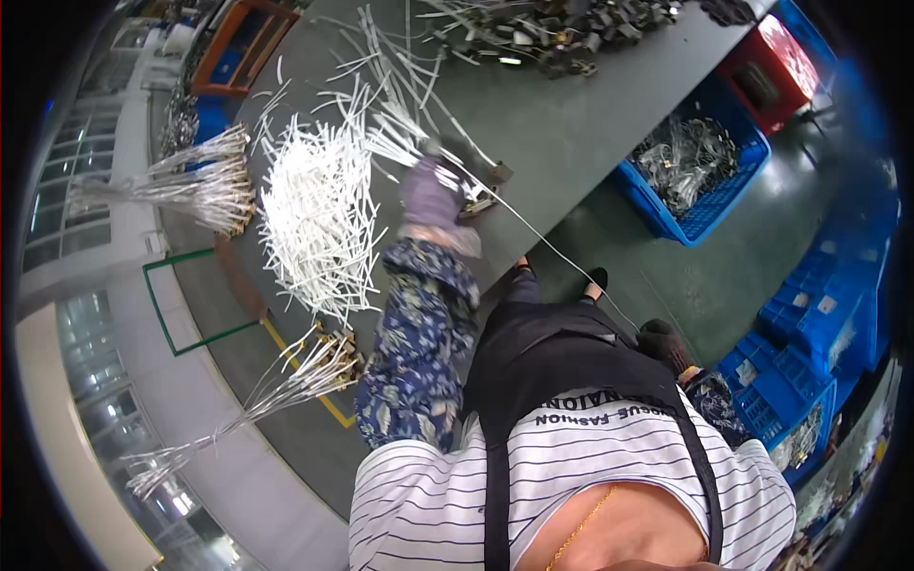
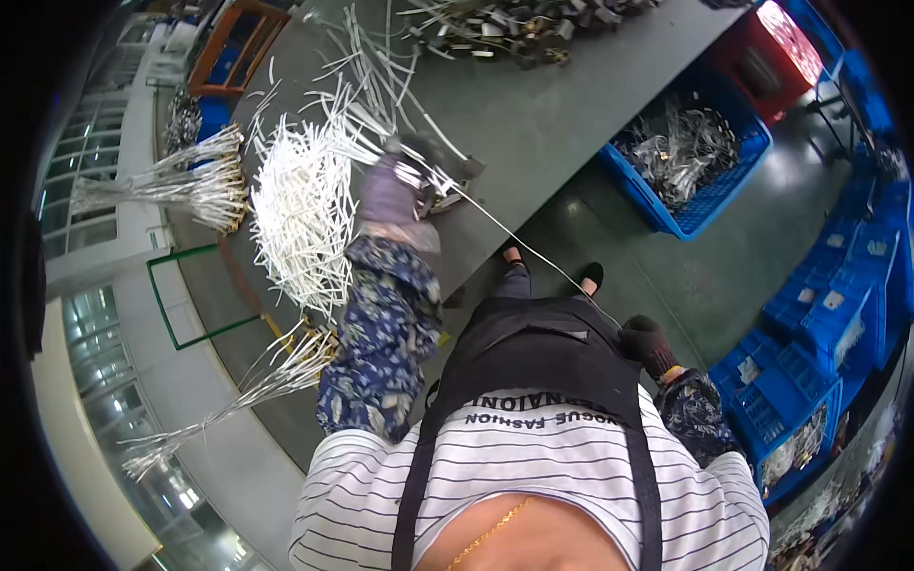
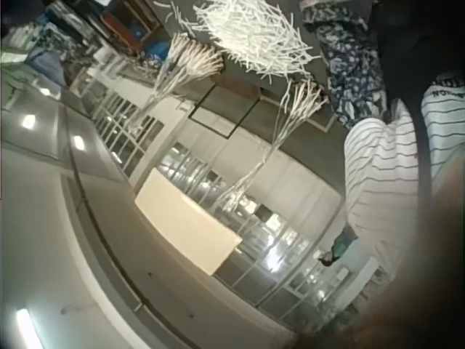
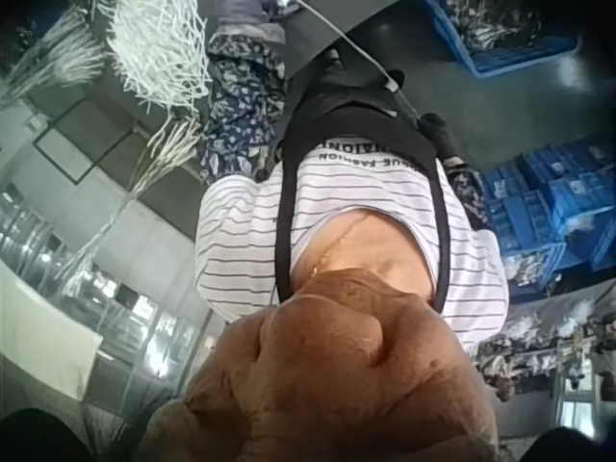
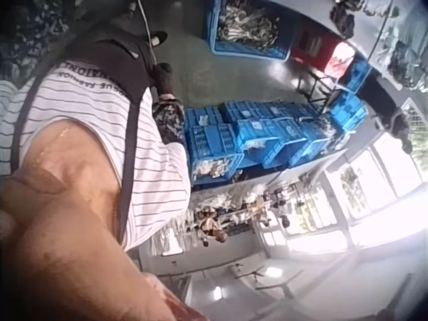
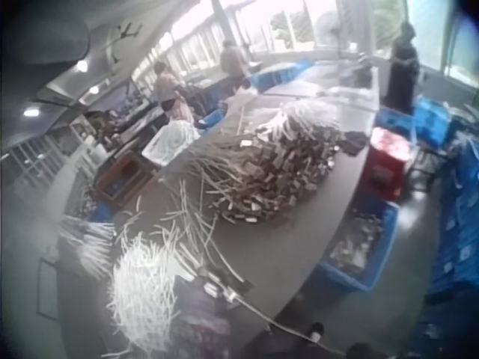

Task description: Sorting and preparing bundles of electrical wire harnesses on an industrial workbench.

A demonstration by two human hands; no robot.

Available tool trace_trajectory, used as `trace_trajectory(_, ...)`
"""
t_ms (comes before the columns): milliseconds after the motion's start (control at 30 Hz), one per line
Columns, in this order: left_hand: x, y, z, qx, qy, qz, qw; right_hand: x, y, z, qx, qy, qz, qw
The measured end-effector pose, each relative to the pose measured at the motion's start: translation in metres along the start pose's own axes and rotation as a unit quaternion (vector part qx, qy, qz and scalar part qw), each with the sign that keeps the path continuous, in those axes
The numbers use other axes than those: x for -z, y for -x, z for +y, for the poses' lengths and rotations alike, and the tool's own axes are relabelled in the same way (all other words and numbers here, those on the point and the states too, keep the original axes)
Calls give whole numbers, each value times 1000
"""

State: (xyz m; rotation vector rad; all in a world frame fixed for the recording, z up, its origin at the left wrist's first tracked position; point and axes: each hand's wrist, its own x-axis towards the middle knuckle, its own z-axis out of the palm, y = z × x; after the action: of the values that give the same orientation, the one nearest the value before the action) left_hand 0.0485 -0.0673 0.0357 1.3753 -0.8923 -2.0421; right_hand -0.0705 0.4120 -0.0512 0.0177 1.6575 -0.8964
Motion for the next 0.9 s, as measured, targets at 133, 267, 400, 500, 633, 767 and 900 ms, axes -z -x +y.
trace_trajectory(133,12,13,70,-175,70,-21,982,5,-5,-3,13,57,12,998)
trace_trajectory(267,19,16,86,-181,141,-25,973,7,-7,1,12,49,-12,999)
trace_trajectory(400,20,17,92,-188,127,-8,974,8,-5,5,15,35,-10,999)
trace_trajectory(500,10,27,90,-192,159,4,968,9,-2,5,3,72,-8,997)
trace_trajectory(633,42,-13,65,-214,131,-162,954,10,2,-2,26,90,-32,995)
trace_trajectory(767,5,-47,-42,19,-293,-9,956,20,-6,23,139,212,-15,967)
trace_trajectory(900,-11,11,-50,-36,-21,-137,990,34,0,14,29,234,-28,971)
